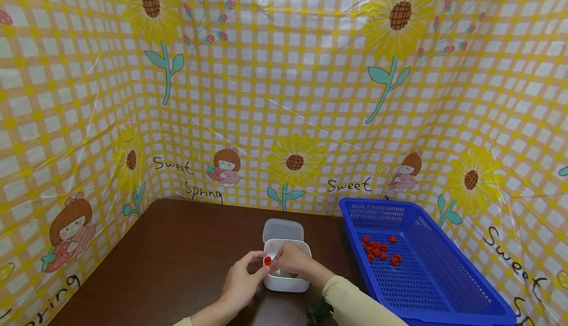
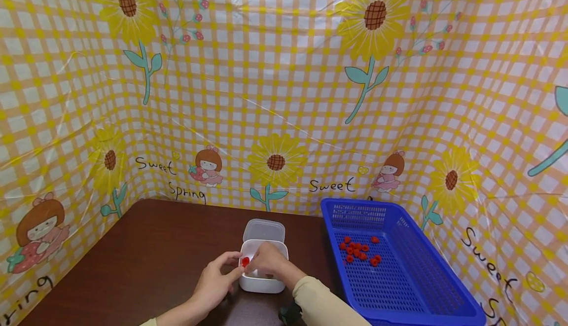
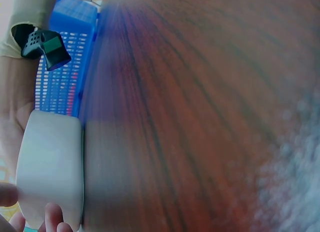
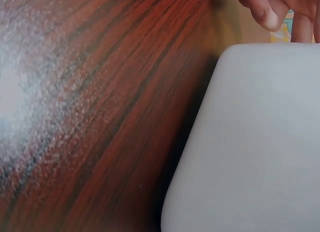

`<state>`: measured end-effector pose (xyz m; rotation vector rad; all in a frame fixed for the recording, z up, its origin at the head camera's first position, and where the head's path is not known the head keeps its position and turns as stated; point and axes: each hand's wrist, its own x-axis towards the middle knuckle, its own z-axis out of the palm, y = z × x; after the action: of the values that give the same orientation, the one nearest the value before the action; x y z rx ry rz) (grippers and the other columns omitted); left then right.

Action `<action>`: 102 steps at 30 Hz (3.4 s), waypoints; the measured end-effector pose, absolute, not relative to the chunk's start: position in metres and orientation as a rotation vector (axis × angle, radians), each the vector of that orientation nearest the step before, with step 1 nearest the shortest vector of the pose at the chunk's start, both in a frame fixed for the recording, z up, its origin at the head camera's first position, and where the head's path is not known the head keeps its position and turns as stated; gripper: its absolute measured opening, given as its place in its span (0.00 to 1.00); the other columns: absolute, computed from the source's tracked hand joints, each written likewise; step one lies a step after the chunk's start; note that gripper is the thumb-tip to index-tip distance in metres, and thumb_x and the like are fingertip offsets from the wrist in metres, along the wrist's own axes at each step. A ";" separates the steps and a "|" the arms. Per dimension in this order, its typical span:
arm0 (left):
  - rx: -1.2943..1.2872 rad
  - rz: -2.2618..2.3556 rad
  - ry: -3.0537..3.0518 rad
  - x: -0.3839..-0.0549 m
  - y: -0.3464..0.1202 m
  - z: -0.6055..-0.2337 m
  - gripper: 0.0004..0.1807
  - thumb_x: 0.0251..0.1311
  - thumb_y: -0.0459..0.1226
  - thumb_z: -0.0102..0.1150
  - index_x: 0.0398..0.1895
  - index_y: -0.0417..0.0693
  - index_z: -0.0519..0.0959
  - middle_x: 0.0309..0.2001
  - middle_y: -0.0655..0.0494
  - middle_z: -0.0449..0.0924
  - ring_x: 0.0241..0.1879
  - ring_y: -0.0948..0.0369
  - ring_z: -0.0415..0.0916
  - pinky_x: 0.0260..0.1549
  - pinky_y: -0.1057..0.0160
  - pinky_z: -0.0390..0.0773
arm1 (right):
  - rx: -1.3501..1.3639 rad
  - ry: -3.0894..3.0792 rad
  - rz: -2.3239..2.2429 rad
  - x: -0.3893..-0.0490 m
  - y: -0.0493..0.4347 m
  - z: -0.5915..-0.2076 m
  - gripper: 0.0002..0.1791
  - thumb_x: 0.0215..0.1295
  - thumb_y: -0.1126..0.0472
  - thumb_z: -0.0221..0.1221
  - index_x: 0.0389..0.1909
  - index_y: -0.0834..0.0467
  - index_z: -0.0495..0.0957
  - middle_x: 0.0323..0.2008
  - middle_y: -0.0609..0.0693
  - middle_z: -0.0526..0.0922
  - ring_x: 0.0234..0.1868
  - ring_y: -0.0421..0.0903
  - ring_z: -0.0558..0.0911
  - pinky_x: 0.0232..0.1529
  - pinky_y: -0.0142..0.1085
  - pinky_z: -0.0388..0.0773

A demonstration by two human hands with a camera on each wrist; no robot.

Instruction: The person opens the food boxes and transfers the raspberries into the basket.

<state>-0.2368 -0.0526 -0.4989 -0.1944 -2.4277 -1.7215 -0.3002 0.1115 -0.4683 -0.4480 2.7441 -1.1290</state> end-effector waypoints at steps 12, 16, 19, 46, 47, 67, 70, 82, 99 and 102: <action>-0.186 -1.691 -2.441 -0.237 -0.053 -0.499 0.17 0.63 0.41 0.66 0.55 0.56 0.81 0.47 0.52 0.83 0.18 0.59 0.79 0.16 0.64 0.71 | -0.315 2.639 -1.225 -0.301 0.110 -0.467 0.13 0.51 0.66 0.71 0.13 0.60 0.78 0.07 0.39 0.56 0.09 0.35 0.55 0.10 0.27 0.52; -0.188 -1.691 -2.439 -0.237 -0.052 -0.500 0.16 0.63 0.41 0.66 0.54 0.56 0.81 0.46 0.53 0.83 0.18 0.60 0.79 0.16 0.64 0.71 | -0.315 2.649 -1.226 -0.300 0.110 -0.467 0.11 0.51 0.67 0.70 0.14 0.62 0.79 0.08 0.38 0.57 0.09 0.35 0.56 0.10 0.26 0.52; -0.189 -1.697 -2.438 -0.237 -0.052 -0.499 0.16 0.63 0.41 0.66 0.54 0.55 0.81 0.46 0.53 0.83 0.17 0.61 0.78 0.16 0.64 0.72 | -0.311 2.649 -1.226 -0.300 0.110 -0.467 0.10 0.51 0.68 0.69 0.15 0.63 0.80 0.09 0.40 0.59 0.10 0.36 0.57 0.10 0.27 0.53; -0.217 -1.701 -2.427 -0.235 -0.053 -0.498 0.17 0.62 0.42 0.67 0.54 0.55 0.81 0.47 0.51 0.83 0.17 0.59 0.78 0.16 0.65 0.71 | -0.360 2.574 -1.227 -0.301 0.123 -0.432 0.05 0.62 0.68 0.65 0.35 0.66 0.87 0.12 0.41 0.59 0.12 0.36 0.52 0.13 0.27 0.53; -0.216 -1.702 -2.430 -0.235 -0.053 -0.498 0.17 0.62 0.42 0.67 0.54 0.56 0.81 0.47 0.51 0.83 0.17 0.59 0.78 0.16 0.65 0.72 | -0.356 2.579 -1.222 -0.301 0.125 -0.429 0.05 0.62 0.68 0.65 0.36 0.65 0.87 0.12 0.41 0.58 0.12 0.36 0.52 0.13 0.27 0.53; -0.198 -1.742 -2.426 -0.235 -0.053 -0.496 0.16 0.61 0.42 0.67 0.53 0.58 0.81 0.47 0.51 0.82 0.18 0.59 0.78 0.19 0.64 0.74 | -0.201 2.519 -1.472 -0.308 0.179 -0.381 0.09 0.67 0.68 0.61 0.44 0.68 0.84 0.12 0.42 0.57 0.14 0.39 0.50 0.16 0.30 0.49; -0.191 -1.735 -2.437 -0.236 -0.053 -0.497 0.16 0.61 0.42 0.67 0.53 0.59 0.81 0.48 0.51 0.82 0.18 0.59 0.78 0.19 0.64 0.74 | -0.211 2.533 -1.484 -0.310 0.193 -0.375 0.11 0.67 0.68 0.60 0.46 0.68 0.84 0.11 0.42 0.57 0.14 0.38 0.50 0.16 0.30 0.49; -0.189 -1.720 -2.450 -0.237 -0.053 -0.497 0.16 0.62 0.42 0.67 0.53 0.59 0.81 0.47 0.53 0.82 0.18 0.58 0.78 0.18 0.63 0.74 | -0.176 2.593 -1.463 -0.313 0.253 -0.360 0.15 0.70 0.65 0.59 0.52 0.71 0.80 0.11 0.40 0.56 0.12 0.36 0.50 0.15 0.29 0.52; -0.168 -1.683 -2.455 -0.237 -0.052 -0.499 0.15 0.61 0.43 0.67 0.52 0.61 0.81 0.47 0.54 0.82 0.18 0.59 0.79 0.18 0.64 0.73 | -0.132 2.638 -1.418 -0.311 0.333 -0.369 0.21 0.72 0.63 0.58 0.57 0.76 0.76 0.11 0.39 0.57 0.12 0.35 0.55 0.17 0.30 0.58; -0.160 -1.676 -2.458 -0.237 -0.053 -0.499 0.15 0.61 0.43 0.67 0.52 0.61 0.81 0.47 0.54 0.82 0.17 0.59 0.79 0.18 0.64 0.72 | -0.093 2.639 -1.378 -0.311 0.342 -0.373 0.20 0.72 0.64 0.57 0.56 0.76 0.76 0.11 0.40 0.57 0.12 0.36 0.55 0.17 0.31 0.58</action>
<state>-0.2369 -0.0526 -0.4990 -0.1601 -2.4576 -1.6761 -0.3109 0.3419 -0.3730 -0.0934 2.6392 -1.3781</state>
